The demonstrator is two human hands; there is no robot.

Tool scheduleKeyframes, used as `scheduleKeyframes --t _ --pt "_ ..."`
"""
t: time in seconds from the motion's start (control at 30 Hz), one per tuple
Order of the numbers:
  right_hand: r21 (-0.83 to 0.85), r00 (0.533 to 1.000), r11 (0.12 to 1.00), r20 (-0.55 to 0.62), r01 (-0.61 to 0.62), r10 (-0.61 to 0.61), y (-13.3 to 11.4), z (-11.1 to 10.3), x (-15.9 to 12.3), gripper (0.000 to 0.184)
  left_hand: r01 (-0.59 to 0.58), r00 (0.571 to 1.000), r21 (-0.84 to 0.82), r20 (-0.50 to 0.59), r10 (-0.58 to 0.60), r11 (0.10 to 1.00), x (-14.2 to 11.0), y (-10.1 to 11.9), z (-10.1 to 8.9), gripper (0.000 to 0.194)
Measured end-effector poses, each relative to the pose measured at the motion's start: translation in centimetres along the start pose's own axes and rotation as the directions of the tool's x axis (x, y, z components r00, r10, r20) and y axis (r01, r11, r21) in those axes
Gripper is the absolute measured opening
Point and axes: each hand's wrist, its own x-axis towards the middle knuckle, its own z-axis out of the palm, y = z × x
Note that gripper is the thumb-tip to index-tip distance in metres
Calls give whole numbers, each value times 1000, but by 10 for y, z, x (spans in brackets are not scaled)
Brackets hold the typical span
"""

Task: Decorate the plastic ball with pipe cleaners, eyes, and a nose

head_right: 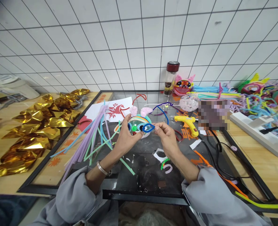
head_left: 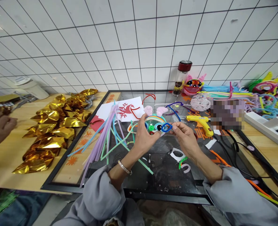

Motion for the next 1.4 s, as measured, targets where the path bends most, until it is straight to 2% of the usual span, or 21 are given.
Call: scheduleKeyframes --t 0.17,0.5,0.67,0.87,1.0,1.4 --pt "-77 996 993 -17 85 -86 6 2 -2 36 -34 999 37 -16 34 999 -1 -1 2 83" --pt "-166 990 981 -81 102 -117 12 3 -4 33 -118 991 78 -48 122 990 -2 -5 4 73" --pt "-220 985 966 -69 138 -156 12 3 -4 32 -147 987 96 -55 152 985 -2 -8 5 75" --pt "-231 987 963 -54 136 -152 15 2 -3 31 -199 978 133 -42 206 971 -3 -7 4 69" --pt "-285 978 943 -68 172 -199 17 1 -2 31 -222 973 146 -36 229 964 -4 -7 4 66" --pt "-410 949 867 -13 283 -315 11 3 -6 22 -220 975 152 -9 224 964 -4 -4 3 64"
